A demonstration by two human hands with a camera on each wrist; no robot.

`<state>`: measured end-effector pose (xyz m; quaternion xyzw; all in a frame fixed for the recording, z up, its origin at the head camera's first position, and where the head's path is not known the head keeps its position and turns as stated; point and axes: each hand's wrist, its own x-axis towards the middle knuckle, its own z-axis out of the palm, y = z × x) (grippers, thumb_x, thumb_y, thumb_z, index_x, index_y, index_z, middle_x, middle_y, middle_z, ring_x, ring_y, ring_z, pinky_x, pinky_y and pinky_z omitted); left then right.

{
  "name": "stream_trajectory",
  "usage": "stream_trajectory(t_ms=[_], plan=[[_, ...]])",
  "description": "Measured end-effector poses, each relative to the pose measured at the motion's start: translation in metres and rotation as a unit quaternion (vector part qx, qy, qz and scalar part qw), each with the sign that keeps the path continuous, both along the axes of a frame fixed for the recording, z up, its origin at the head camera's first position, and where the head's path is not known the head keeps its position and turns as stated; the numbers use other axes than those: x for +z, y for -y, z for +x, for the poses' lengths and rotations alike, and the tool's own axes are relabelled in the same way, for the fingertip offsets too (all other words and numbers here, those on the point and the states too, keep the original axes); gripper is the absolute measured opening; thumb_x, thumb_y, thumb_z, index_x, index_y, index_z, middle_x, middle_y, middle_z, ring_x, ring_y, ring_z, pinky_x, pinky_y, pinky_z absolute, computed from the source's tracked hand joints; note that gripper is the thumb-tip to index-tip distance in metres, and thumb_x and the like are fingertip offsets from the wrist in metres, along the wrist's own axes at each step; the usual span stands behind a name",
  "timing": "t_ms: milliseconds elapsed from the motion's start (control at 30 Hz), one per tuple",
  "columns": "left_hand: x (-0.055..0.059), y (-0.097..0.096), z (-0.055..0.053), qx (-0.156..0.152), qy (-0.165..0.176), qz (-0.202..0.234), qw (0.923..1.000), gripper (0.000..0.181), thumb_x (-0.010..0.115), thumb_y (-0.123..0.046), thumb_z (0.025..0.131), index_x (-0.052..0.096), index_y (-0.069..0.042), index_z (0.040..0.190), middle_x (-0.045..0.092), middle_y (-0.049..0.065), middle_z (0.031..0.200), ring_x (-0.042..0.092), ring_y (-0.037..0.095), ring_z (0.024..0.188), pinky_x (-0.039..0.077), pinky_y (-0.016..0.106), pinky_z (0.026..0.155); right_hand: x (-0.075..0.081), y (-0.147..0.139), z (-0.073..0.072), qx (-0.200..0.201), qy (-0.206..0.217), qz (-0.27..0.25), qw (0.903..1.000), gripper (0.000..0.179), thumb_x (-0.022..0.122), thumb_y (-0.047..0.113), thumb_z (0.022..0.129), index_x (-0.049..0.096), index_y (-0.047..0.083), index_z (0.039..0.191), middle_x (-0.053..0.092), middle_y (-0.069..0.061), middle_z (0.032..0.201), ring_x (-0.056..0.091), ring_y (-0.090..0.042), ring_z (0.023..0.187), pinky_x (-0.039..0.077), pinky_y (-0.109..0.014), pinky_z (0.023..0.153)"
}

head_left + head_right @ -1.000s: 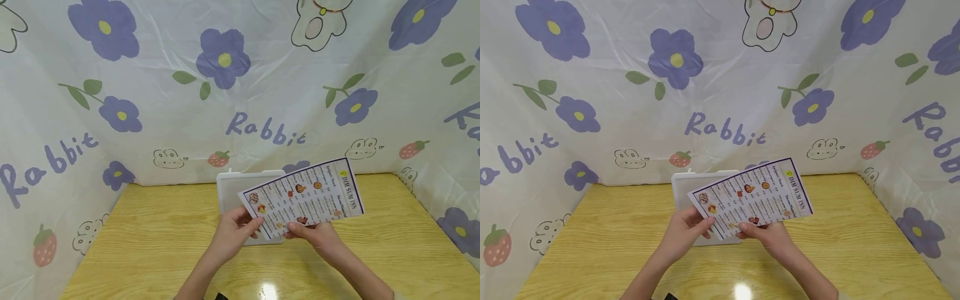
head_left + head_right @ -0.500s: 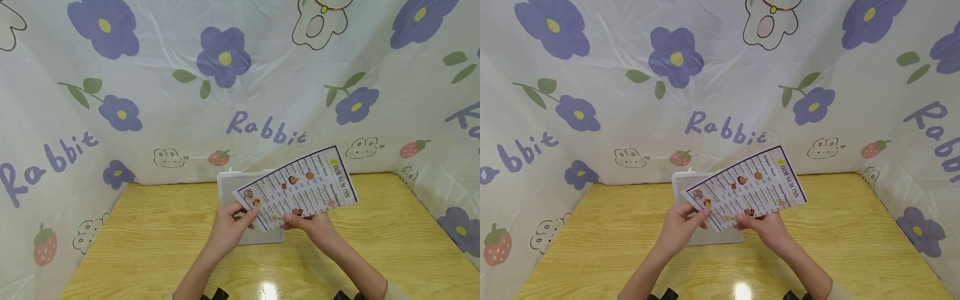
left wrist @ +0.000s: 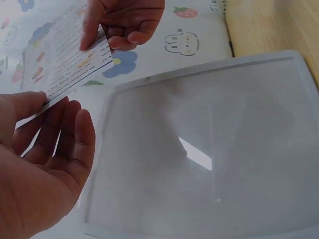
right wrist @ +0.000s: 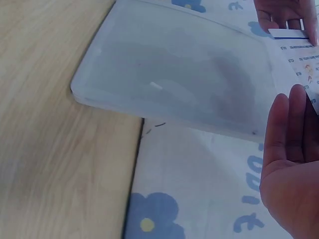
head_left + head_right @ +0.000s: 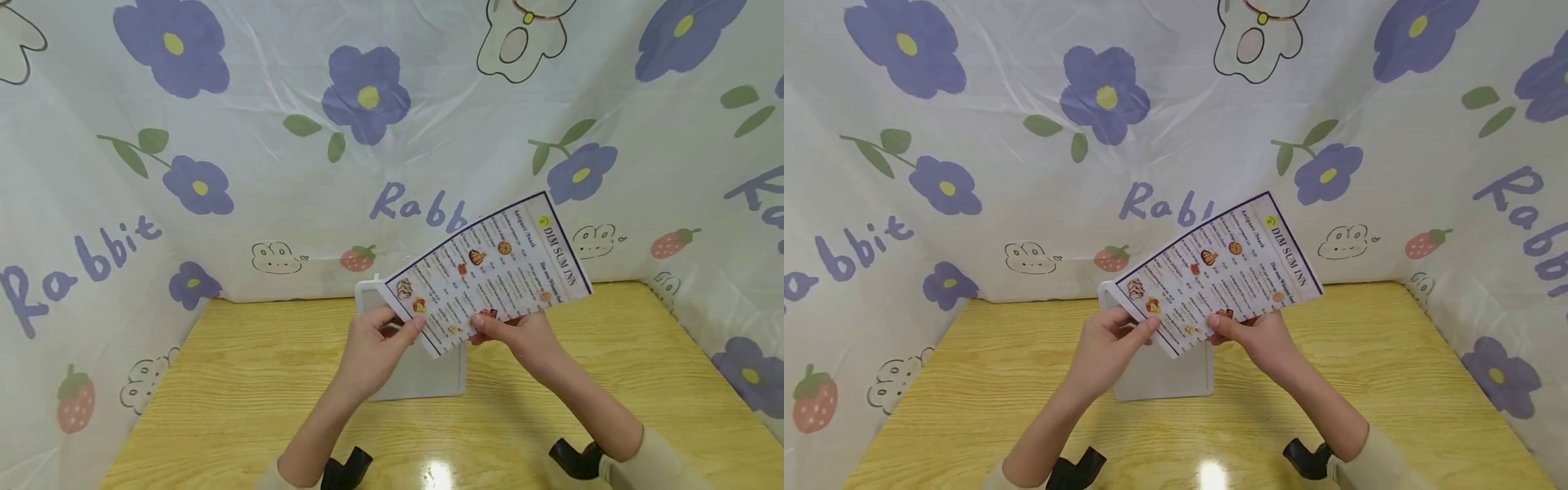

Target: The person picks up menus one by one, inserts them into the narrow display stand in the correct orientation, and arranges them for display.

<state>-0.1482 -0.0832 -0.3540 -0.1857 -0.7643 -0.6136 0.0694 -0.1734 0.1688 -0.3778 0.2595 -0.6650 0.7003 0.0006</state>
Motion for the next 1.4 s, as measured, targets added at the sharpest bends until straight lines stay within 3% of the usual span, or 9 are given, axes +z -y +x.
stream_trajectory(t_ms=[267,367,533,633,767,867,1000,1133,1400], plan=[[0.024,0.001,-0.010,0.009,-0.058,-0.012,0.9982,0.019,0.073,-0.011,0.097,0.077,-0.003,0.114,0.076,0.006,0.105,0.068,0.021,0.081,0.056,0.027,0.066,0.021,-0.001,-0.011,0.001,-0.026,-0.002,0.9997,0.037,0.063,-0.008,0.097,0.060,0.006,0.131,0.075,-0.007,0.109,0.073,-0.020,0.079,0.062,-0.040,0.072],[0.033,0.002,-0.017,0.016,-0.064,-0.007,0.9978,0.017,0.073,-0.011,0.097,0.077,-0.003,0.111,0.076,0.006,0.100,0.067,0.024,0.079,0.057,0.028,0.064,0.029,0.000,-0.016,-0.006,-0.024,0.002,0.9997,0.033,0.064,-0.006,0.098,0.062,0.005,0.130,0.076,-0.007,0.108,0.073,-0.020,0.079,0.062,-0.039,0.073],[0.043,0.003,-0.030,0.029,-0.056,-0.003,0.9980,0.013,0.072,-0.010,0.097,0.077,-0.001,0.105,0.074,0.007,0.092,0.066,0.031,0.075,0.059,0.039,0.063,0.040,0.002,-0.024,-0.024,-0.014,0.014,0.9995,0.034,0.065,-0.001,0.099,0.060,0.004,0.132,0.075,-0.009,0.111,0.072,-0.022,0.080,0.061,-0.039,0.074],[0.048,0.001,-0.037,0.034,-0.071,-0.003,0.9969,0.011,0.072,-0.009,0.097,0.077,0.000,0.101,0.074,0.008,0.088,0.066,0.030,0.070,0.050,0.033,0.089,0.045,0.003,-0.028,-0.037,-0.011,0.013,0.9992,0.037,0.066,0.001,0.099,0.058,0.005,0.135,0.074,-0.008,0.114,0.070,-0.022,0.080,0.061,-0.038,0.074],[0.052,0.000,-0.047,0.039,-0.079,0.001,0.9961,0.012,0.072,-0.009,0.097,0.077,0.001,0.101,0.075,0.009,0.089,0.067,0.025,0.071,0.050,0.031,0.091,0.051,0.005,-0.034,-0.047,-0.005,-0.002,0.9989,0.041,0.068,0.001,0.099,0.057,0.008,0.137,0.073,-0.006,0.114,0.068,-0.021,0.078,0.061,-0.035,0.072],[0.053,-0.001,-0.053,0.043,-0.056,0.019,0.9973,0.013,0.071,-0.010,0.097,0.077,0.002,0.101,0.074,0.010,0.089,0.066,0.024,0.076,0.059,0.033,0.065,0.055,0.007,-0.036,-0.054,0.005,-0.006,0.9985,0.040,0.068,0.001,0.098,0.058,0.009,0.136,0.073,-0.005,0.113,0.068,-0.020,0.079,0.061,-0.034,0.072],[0.055,0.000,-0.058,0.057,-0.034,0.056,0.9962,0.015,0.073,-0.011,0.097,0.076,0.003,0.096,0.072,0.013,0.086,0.065,0.025,0.077,0.059,0.028,0.066,0.057,0.010,-0.038,-0.071,0.017,0.019,0.9972,0.033,0.069,0.006,0.099,0.062,0.003,0.131,0.074,-0.002,0.106,0.068,-0.018,0.081,0.059,-0.033,0.075],[0.056,0.002,-0.062,0.064,-0.034,0.081,0.9941,0.015,0.074,-0.010,0.096,0.076,0.004,0.096,0.073,0.014,0.087,0.068,0.025,0.075,0.060,0.031,0.068,0.056,0.013,-0.041,-0.094,0.020,0.060,0.9936,0.027,0.068,0.011,0.100,0.067,-0.005,0.122,0.074,-0.001,0.096,0.066,-0.021,0.082,0.057,-0.033,0.077],[0.056,0.002,-0.067,0.077,-0.027,0.086,0.9929,0.016,0.074,-0.010,0.096,0.076,0.005,0.100,0.074,0.015,0.092,0.068,0.036,0.084,0.060,0.029,0.073,0.052,0.020,-0.048,-0.133,0.003,0.080,0.9878,0.025,0.067,0.013,0.101,0.068,-0.010,0.113,0.073,0.002,0.091,0.064,-0.020,0.085,0.055,-0.027,0.077]])
